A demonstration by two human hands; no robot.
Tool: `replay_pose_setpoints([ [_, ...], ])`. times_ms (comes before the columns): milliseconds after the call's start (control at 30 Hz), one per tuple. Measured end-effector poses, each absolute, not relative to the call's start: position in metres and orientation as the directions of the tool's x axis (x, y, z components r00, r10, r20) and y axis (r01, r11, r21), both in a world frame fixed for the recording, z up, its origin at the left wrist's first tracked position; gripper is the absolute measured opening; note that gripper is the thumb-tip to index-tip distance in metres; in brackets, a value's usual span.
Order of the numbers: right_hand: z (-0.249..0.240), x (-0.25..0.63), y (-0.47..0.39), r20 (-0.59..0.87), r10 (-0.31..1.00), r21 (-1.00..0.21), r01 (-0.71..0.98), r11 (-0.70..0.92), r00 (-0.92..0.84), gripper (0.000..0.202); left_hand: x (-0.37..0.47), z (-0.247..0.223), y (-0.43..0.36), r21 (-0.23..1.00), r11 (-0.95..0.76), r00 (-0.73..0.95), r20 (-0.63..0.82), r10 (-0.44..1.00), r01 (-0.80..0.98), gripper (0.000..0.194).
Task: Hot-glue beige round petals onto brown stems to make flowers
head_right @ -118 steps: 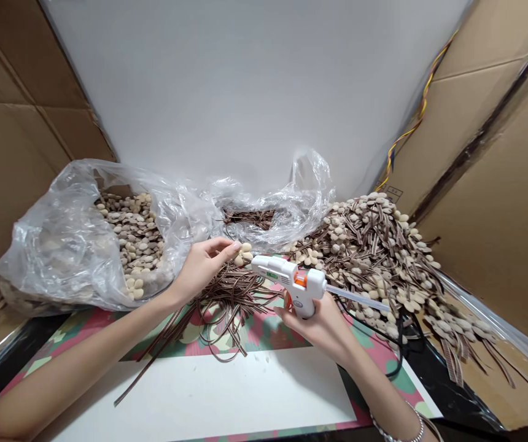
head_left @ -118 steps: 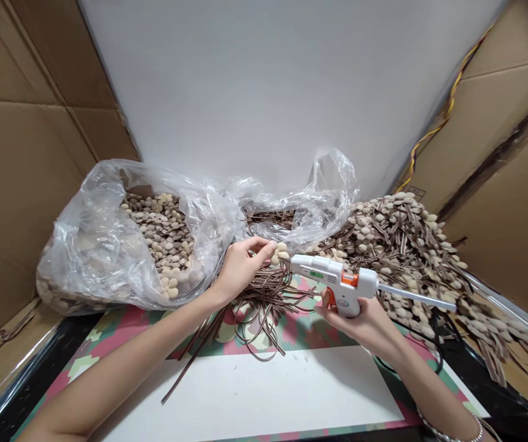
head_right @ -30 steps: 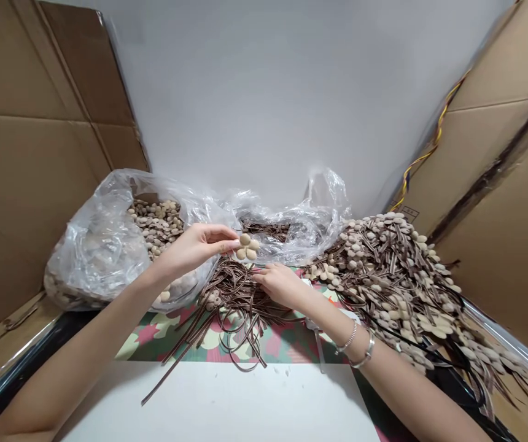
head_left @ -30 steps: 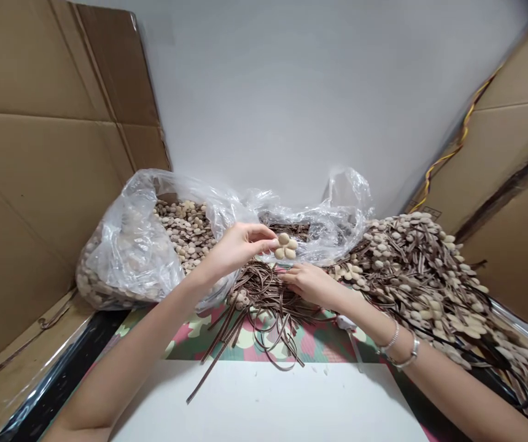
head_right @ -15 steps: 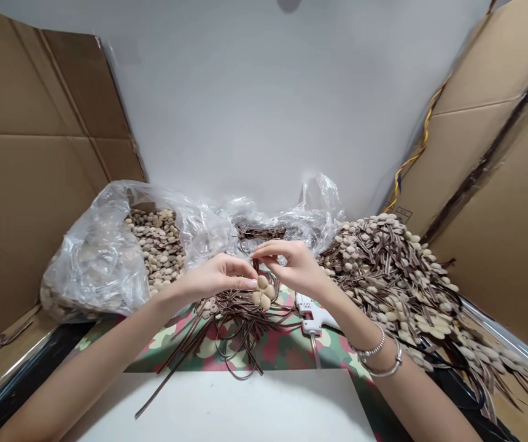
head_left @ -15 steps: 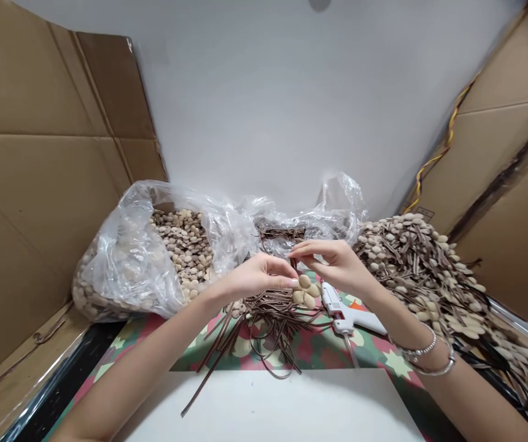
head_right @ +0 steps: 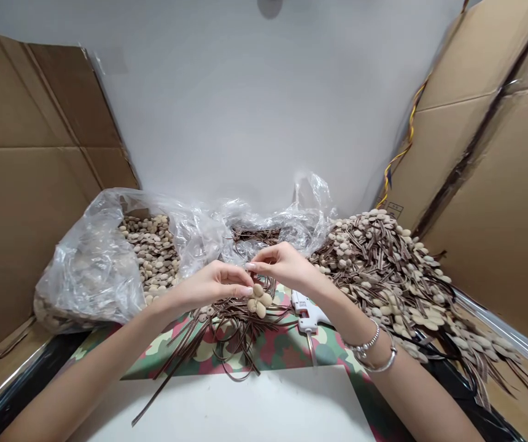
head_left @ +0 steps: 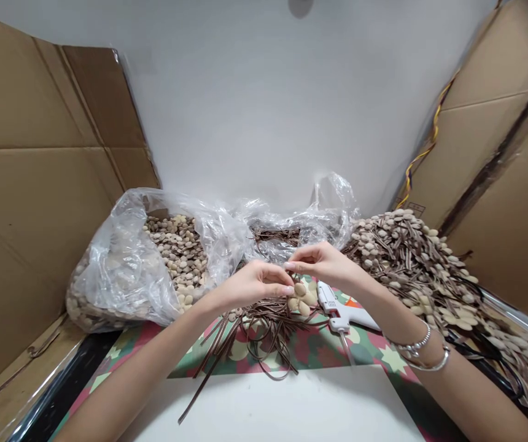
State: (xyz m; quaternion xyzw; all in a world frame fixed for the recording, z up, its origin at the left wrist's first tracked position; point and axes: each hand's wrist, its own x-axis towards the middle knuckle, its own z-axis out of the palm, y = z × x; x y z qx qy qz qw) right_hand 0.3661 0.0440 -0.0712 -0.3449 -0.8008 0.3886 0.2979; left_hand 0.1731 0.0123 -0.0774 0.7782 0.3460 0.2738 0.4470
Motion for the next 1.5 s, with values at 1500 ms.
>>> replay_pose_setpoints([
  [1500,-0.078,0.355,0.035,0.165,0.941,-0.972,0.115,0.206,-0.296,0.024,0.183,-0.082,0.005,0.910,-0.292,0.578,0.074,0.812,0.294,0.017],
])
